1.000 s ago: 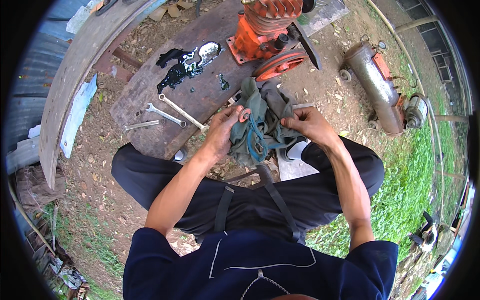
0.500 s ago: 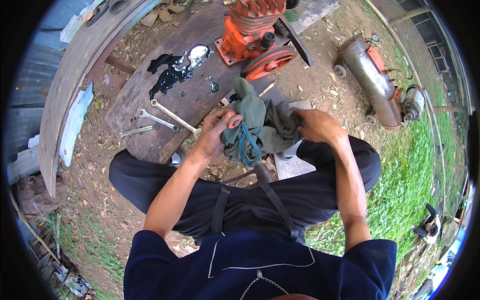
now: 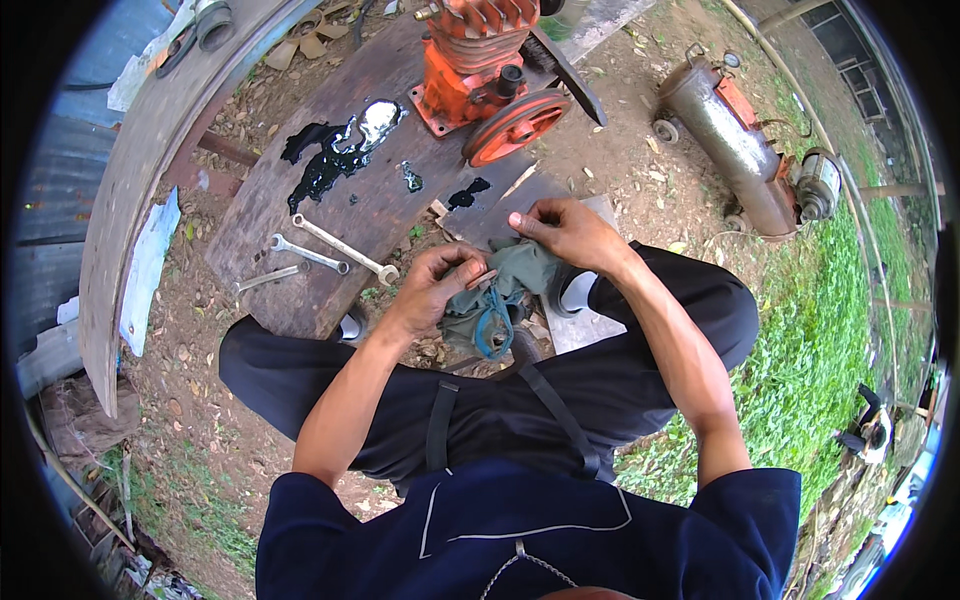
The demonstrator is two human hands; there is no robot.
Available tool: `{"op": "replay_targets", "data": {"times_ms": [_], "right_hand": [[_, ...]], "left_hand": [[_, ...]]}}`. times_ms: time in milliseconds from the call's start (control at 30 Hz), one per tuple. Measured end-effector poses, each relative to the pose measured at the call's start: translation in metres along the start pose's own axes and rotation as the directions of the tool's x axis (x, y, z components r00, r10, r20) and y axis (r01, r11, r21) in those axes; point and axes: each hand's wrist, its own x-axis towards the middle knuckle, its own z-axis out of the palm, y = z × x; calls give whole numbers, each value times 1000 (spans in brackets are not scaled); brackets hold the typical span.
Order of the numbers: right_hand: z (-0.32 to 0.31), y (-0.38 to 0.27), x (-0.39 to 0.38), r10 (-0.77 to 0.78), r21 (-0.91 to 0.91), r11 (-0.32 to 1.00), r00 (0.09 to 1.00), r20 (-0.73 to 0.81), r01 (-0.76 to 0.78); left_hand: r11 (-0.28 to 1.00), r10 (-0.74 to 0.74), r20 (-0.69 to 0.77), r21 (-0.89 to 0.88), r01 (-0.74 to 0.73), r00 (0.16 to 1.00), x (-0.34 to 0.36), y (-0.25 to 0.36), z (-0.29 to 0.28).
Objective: The person uses a screwdriver and a wrench to disassemble a red air compressor pump on a workbench, removes a small valve component, and cleans it with a cloth.
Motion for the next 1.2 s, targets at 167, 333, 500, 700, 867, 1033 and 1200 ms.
{"op": "replay_targets", "data": {"times_ms": [167,333,500,700,867,1033,1200], "right_hand": [[-4,-8,-11,139,-167,974,987,-86,-152],[-9,0,-15,-61,205,976,997,-44,68],[-15,-6,-21,-273,113,937,896,-351,330],[-25,-21,-40,-261,118,942,905,-335,315],[-6,-14,-36,-258,854,457,956,-139,248],[-3,-31,-42,-115,763,642,973,200,-81],[-4,-33,-40,33,633,734,944,327,-245]], "left_hand": [[1000,10,-31,-22,-10,999,1,-1,-3],[991,77,-14,-106,-78,997,3,-7,-12],[989,90,-42,-110,-94,995,4,0,-10],[989,93,-80,-109,-101,992,6,3,-10],[985,122,-79,-115,-131,989,11,0,-9],[973,49,-105,-218,-71,993,6,0,-12],[896,-49,-34,-444,29,998,3,7,0]]}}
